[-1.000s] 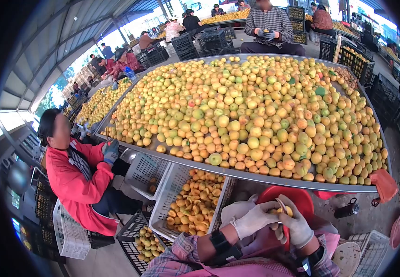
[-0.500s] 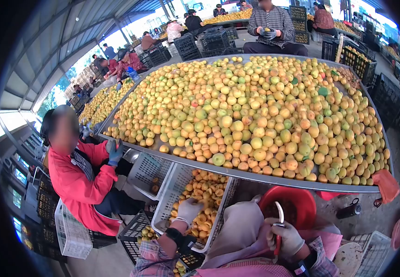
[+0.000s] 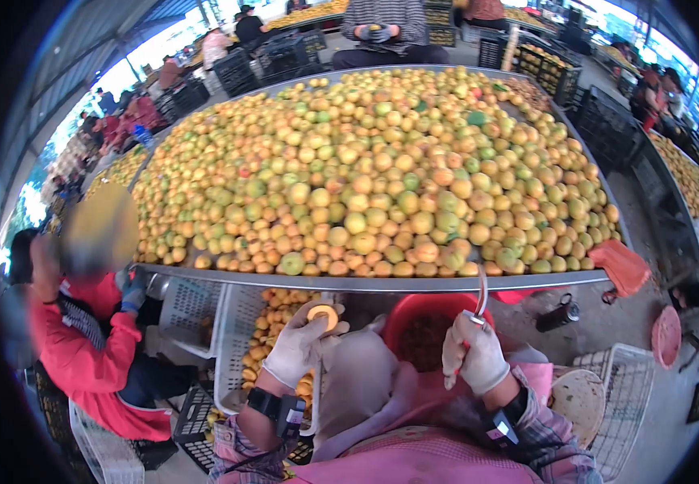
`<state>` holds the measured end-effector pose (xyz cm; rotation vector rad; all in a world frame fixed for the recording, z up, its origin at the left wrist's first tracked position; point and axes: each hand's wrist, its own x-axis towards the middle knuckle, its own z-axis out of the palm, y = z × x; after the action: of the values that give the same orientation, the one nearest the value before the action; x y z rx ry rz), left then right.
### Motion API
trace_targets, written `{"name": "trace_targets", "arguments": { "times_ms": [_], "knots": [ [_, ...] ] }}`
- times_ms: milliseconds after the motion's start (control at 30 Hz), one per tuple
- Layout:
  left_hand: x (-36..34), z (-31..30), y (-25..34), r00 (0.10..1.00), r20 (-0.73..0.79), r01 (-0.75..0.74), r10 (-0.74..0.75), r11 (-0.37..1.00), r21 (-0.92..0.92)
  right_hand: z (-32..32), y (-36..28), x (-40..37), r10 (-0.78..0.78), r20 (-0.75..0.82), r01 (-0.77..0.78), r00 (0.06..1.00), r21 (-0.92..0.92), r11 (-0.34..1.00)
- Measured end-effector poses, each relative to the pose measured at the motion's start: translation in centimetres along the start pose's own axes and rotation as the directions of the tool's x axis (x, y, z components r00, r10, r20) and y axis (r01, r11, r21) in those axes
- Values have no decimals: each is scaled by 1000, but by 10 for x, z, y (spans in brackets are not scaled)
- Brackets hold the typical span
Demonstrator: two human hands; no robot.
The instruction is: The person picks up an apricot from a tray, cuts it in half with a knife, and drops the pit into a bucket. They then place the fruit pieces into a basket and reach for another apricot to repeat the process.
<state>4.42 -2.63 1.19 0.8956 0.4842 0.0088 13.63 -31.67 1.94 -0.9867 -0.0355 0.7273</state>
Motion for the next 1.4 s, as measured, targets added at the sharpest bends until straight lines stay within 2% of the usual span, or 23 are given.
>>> {"name": "trace_targets", "arguments": {
  "times_ms": [67, 200, 267, 333, 400, 467, 533, 600, 733, 833, 933, 967, 1000, 1033, 1067, 1100, 1133, 1167, 1200, 1267, 1333, 1400],
  "knots": [
    [4, 42, -5, 994, 102, 23, -27, 999, 36, 10, -22, 1, -154, -147, 157, 977, 9, 988],
    [20, 110, -35, 932, 318, 41, -175, 921, 386, 28, -55, -3, -429, -264, 468, 864, 109, 877],
    [22, 130, -50, 927, 315, 21, -202, 869, 495, 30, -58, -4, -458, -298, 507, 837, 109, 855],
    [20, 145, -57, 923, 303, 31, -236, 832, 554, 26, -57, -4, -564, -273, 561, 779, -98, 822],
    [20, 153, -66, 922, 285, 38, -263, 792, 609, 25, -55, -4, -575, -281, 574, 768, -95, 813],
    [20, 155, -77, 925, 305, 2, -225, 809, 588, 18, -45, 0, -655, -268, 594, 707, -279, 755],
    [17, 162, -77, 927, 299, 12, -229, 812, 584, 12, -40, 1, -649, -248, 616, 719, -204, 761],
    [15, 165, -80, 938, 292, -21, -187, 811, 584, 15, -40, 0, -600, -267, 620, 754, -11, 784],
    [15, 164, -86, 943, 282, -37, -174, 790, 612, 7, -34, -1, -618, -195, 617, 761, -76, 784],
    [13, 164, -88, 937, 323, -118, -130, 755, 645, 10, -37, -5, -479, -231, 467, 847, -107, 878],
    [14, 159, -93, 944, 317, -172, -89, 685, 708, 7, -33, -2, -432, -181, 412, 883, -140, 901],
    [16, 157, -96, 927, 375, -269, -14, 672, 690, 3, -34, 1, -430, -182, 409, 884, -141, 901],
    [15, 158, -95, 900, 431, -362, 59, 651, 667, -3, -37, 3, -647, -14, 551, 762, -512, 659],
    [14, 159, -91, 902, 428, -359, 58, 652, 668, -6, -39, 5, -748, 233, 602, 622, -753, 266],
    [13, 161, -82, 908, 411, -262, -75, 665, 700, -5, -40, 5, -746, 232, 601, 624, -753, 268],
    [12, 163, -75, 897, 391, -166, -206, 663, 730, -4, -42, 5, -641, 86, 613, 762, -415, 673],
    [12, 160, -75, 897, 390, -166, -206, 663, 730, -3, -44, 5, -460, 30, 458, 888, 41, 888],
    [13, 157, -77, 884, 403, -132, -237, 702, 700, 2, -46, 5, -413, -6, 405, 911, 202, 892],
    [13, 155, -77, 869, 417, -94, -267, 737, 669, 0, -45, 6, -411, -7, 404, 911, 202, 892],
    [13, 153, -75, 853, 431, -64, -296, 759, 648, -5, -41, 7, -371, -17, 350, 929, 372, 860],
    [12, 152, -74, 836, 445, -33, -323, 778, 627, -8, -39, 8, -377, -9, 354, 926, 367, 861],
    [12, 150, -73, 810, 439, 25, -389, 771, 636, -10, -38, 9, -346, 24, 302, 938, 436, 848]
  ]
}}
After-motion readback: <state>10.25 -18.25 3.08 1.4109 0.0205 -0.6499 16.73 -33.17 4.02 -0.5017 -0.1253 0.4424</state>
